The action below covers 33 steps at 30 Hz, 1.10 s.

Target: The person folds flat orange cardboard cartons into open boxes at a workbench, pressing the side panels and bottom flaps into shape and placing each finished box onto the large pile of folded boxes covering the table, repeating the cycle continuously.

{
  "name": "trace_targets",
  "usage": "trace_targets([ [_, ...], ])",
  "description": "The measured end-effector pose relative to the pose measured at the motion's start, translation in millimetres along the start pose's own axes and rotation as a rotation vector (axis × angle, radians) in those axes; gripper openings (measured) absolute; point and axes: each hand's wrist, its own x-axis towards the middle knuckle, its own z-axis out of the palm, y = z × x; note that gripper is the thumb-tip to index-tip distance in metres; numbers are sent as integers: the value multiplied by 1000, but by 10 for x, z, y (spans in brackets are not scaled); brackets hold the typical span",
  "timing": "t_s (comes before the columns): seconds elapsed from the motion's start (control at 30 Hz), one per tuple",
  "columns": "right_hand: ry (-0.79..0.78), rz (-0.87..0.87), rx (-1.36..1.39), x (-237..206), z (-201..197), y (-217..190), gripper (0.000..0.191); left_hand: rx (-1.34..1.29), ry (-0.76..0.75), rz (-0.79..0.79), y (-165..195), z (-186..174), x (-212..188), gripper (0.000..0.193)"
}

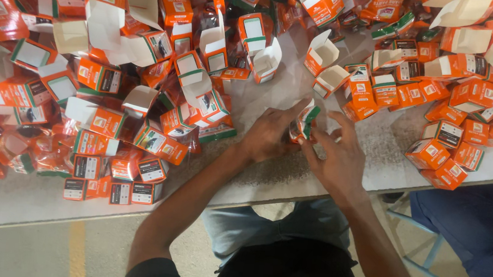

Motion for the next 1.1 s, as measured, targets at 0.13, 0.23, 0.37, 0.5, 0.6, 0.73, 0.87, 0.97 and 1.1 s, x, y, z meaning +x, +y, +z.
trace_targets([
  [0.13, -170, -142, -131, 119, -62, 47, 19, -16, -56, -23, -42, 19, -55, 105],
  [0.23, -340, -99, -214, 273, 7, 112, 16, 67, 26, 147, -37, 32, -88, 103],
  [0.37, -293, -54, -167, 350, 91, 144, 22, 30, 58, 126, -4, -31, -9, 103],
  [0.5, -100, -85, -19, 84, 5, 84, 35, -91, -69, -55, 26, -143, 47, 104],
  [0.6, -148, -204, -277, -25, -30, 52, 57, -39, -48, -63, 70, -114, 18, 103],
  [0.73, -275, -226, -296, 76, -12, 40, 73, -23, -58, -64, 73, -54, -22, 100],
  [0.87, -466, -150, -289, 251, 20, 82, 76, -23, 0, 44, 28, -22, -72, 101],
  [0.97, -562, -50, -227, 233, 78, 143, 72, -85, 98, -32, -11, 70, -127, 93],
  [1.1, -182, 25, 164, -17, 213, 248, 75, -346, 262, -36, -145, 262, -76, 89],
])
